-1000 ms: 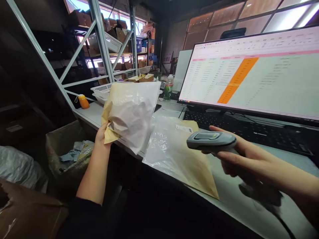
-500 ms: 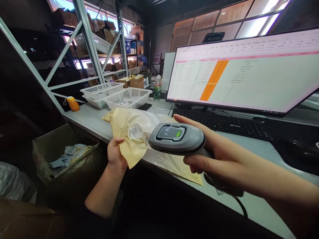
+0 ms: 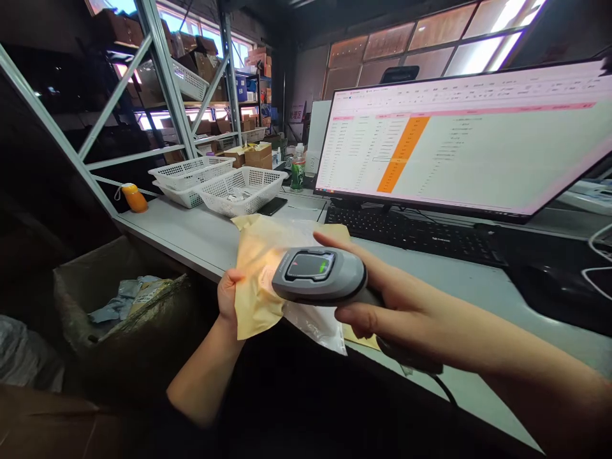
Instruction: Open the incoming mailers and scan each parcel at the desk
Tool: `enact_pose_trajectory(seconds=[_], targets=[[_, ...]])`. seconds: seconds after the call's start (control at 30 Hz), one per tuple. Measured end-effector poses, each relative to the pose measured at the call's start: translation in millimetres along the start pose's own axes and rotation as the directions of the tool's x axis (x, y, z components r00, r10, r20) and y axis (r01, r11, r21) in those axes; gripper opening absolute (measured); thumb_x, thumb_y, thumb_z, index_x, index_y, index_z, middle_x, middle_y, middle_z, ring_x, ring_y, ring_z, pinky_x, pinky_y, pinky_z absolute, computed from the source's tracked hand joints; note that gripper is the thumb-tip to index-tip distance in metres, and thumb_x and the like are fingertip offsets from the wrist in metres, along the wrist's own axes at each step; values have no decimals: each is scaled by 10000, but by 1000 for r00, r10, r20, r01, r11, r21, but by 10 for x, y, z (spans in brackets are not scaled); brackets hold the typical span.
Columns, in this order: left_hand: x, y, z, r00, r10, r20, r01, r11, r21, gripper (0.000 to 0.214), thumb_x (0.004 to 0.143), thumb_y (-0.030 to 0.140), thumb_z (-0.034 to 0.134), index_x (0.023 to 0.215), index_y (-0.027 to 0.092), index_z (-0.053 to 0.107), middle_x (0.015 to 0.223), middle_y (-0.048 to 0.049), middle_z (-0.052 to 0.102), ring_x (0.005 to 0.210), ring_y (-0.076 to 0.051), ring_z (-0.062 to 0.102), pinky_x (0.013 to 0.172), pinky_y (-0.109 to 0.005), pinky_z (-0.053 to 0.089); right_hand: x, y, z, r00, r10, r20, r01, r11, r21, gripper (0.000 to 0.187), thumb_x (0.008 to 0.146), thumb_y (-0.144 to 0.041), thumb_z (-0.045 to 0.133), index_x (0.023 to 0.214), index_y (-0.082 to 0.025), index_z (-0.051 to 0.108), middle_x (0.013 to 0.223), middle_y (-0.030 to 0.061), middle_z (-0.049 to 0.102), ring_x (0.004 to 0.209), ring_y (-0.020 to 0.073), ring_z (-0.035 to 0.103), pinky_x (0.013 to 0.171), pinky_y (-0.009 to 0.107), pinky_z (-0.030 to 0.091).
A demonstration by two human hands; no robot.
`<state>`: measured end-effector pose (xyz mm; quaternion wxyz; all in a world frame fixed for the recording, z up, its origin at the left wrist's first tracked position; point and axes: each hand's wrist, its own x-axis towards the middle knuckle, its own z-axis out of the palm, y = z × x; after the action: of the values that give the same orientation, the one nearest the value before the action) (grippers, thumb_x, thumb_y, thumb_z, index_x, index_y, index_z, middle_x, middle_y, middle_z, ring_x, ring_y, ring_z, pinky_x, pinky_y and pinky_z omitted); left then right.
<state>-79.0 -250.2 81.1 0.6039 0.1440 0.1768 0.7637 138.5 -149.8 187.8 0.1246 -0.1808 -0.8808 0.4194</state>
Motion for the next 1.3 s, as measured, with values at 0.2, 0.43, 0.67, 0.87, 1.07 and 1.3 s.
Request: enact_pose_trajectory(seconds=[0.2,0.43,0.67,0.87,1.07,1.3], targets=[[136,33,-151,973,33,-228,-30,999,18,673,723,252,435,1344,22,558,906,-157,755,859,-332,736,901,-499,564,27,68,24,995,64,74,-75,985,158,915,863,-447,670,1617,-328,165,1231,84,654,759,170,678,664,316,610],[231,191,-714,892,64,-446,12,986,166,695,731,174,490,1421,98,522,897,-122,768,768,-319,746,809,-514,612,-151,556,-156,985,173,19,-173,962,210,934,879,-388,660,1619,-325,95,1178,75,610,714,121,637,656,305,586],[192,338,-1021,871,265,-414,57,781,622,1031,611,126,683,1543,363,314,1330,-43,657,1091,-343,689,863,-434,620,-575,1550,-549,758,567,-322,-557,820,134,884,952,-458,524,1618,-193,6,1018,80,658,642,152,640,683,318,552],[231,544,-1113,847,487,-213,108,235,966,943,725,577,666,1549,464,222,1678,15,135,1456,-439,308,1077,-612,434,-730,2013,-776,675,588,-446,-679,731,-64,803,969,-516,466,1603,-100,202,1365,197,586,1210,290,598,1056,396,442],[42,358,-1106,847,251,468,-188,-683,706,775,811,592,603,1520,439,330,1681,28,119,1523,-417,112,1196,-672,159,-769,1581,-540,751,215,-625,-600,617,-509,686,948,-394,548,1554,-136,355,1455,200,522,1369,364,460,1124,527,378],[106,-41,-1255,918,16,397,-241,-773,587,1067,744,570,721,1591,228,168,1652,-206,146,1499,-443,190,1154,-650,266,-339,1386,519,991,-100,-94,14,753,-657,821,851,-532,689,1537,-198,387,1588,186,343,1455,393,316,1157,547,335]])
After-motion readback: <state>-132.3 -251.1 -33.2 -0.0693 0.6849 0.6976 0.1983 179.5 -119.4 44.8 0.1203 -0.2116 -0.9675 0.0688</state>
